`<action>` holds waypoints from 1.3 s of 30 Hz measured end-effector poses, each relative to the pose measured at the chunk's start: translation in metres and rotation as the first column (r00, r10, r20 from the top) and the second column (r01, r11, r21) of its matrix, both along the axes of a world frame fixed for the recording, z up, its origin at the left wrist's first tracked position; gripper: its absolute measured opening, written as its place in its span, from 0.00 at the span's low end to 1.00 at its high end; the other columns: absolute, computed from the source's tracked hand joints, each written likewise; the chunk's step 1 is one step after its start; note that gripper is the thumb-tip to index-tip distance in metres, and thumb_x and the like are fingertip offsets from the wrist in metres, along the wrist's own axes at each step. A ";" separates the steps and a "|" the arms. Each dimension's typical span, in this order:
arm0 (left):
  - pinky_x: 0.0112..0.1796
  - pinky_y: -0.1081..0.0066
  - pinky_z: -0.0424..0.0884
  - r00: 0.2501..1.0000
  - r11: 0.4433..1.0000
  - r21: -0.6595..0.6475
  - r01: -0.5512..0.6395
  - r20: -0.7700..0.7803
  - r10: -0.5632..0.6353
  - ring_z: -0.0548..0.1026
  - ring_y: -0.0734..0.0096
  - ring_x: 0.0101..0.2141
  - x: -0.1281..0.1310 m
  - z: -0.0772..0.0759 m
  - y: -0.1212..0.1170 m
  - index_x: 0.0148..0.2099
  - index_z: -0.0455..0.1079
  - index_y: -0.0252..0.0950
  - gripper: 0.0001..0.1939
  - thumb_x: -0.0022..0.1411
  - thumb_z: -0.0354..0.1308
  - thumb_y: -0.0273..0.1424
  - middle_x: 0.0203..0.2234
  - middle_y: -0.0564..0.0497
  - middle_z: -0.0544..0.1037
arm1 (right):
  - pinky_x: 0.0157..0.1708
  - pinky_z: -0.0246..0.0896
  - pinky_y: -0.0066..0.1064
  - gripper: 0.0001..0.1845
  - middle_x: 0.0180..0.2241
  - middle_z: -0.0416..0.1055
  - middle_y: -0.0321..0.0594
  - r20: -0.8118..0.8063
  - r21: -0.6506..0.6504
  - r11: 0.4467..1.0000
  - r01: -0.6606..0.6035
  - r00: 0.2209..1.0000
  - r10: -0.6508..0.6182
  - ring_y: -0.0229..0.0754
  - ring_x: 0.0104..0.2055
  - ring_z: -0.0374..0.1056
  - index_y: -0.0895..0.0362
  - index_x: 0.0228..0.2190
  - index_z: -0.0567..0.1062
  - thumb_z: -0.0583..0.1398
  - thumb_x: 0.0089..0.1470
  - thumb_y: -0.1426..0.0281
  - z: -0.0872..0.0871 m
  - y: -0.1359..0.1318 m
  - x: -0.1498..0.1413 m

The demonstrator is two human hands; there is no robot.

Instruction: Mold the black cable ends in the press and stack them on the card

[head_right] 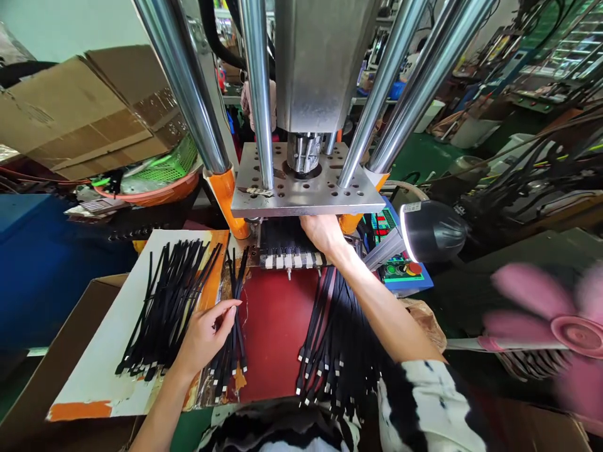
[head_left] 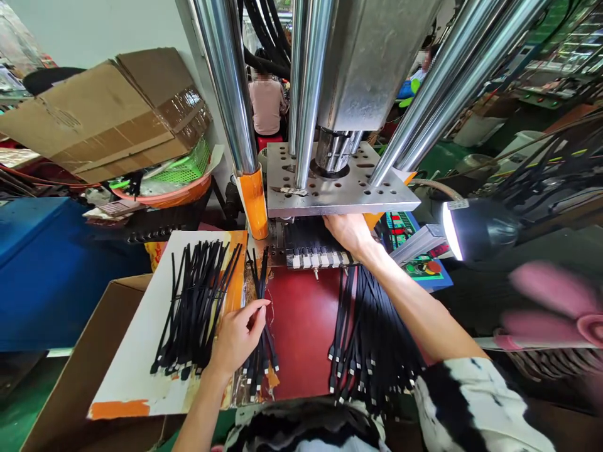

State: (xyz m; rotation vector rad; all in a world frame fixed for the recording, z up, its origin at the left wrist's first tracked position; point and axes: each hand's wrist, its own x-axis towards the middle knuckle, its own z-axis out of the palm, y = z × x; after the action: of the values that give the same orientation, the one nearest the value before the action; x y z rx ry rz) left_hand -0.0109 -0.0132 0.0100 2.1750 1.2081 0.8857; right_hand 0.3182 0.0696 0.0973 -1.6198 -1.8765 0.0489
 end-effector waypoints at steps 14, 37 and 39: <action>0.67 0.45 0.64 0.731 0.611 -0.430 0.664 0.545 -0.410 0.71 0.40 0.66 0.059 0.038 -0.040 0.67 0.73 0.35 0.50 0.61 0.57 0.70 0.62 0.32 0.78 | 0.26 0.59 0.28 0.06 0.26 0.71 0.32 -0.072 0.100 0.995 -0.009 0.997 0.017 0.36 0.26 0.65 0.53 0.37 0.77 0.60 0.68 0.72 0.062 -0.221 -0.035; 0.30 0.66 0.70 0.508 -0.113 -0.676 0.728 0.642 -0.574 0.74 0.65 0.25 0.068 0.046 -0.099 0.50 0.80 0.43 0.27 0.73 0.52 0.58 0.27 0.50 0.78 | 0.31 0.69 0.35 0.39 0.29 0.76 0.42 -0.781 -0.598 0.791 -0.126 0.311 -0.541 0.44 0.29 0.72 0.53 0.45 0.85 0.71 0.45 0.35 -0.131 -0.388 -0.012; 0.36 0.61 0.77 0.480 -0.120 -0.685 0.719 0.614 -0.627 0.82 0.58 0.31 0.053 0.060 -0.093 0.53 0.81 0.47 0.24 0.74 0.52 0.55 0.32 0.46 0.84 | 0.41 0.74 0.41 0.47 0.40 0.80 0.47 -0.881 -0.473 0.764 -0.440 0.220 -0.419 0.52 0.40 0.78 0.48 0.52 0.83 0.75 0.36 0.35 -0.127 -0.365 -0.049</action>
State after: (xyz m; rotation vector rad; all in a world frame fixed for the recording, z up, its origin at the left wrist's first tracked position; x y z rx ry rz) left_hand 0.0419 -0.1061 0.0695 1.3016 0.1212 -0.2604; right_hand 0.2696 -0.2951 -0.0301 -1.2984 -0.7309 1.5914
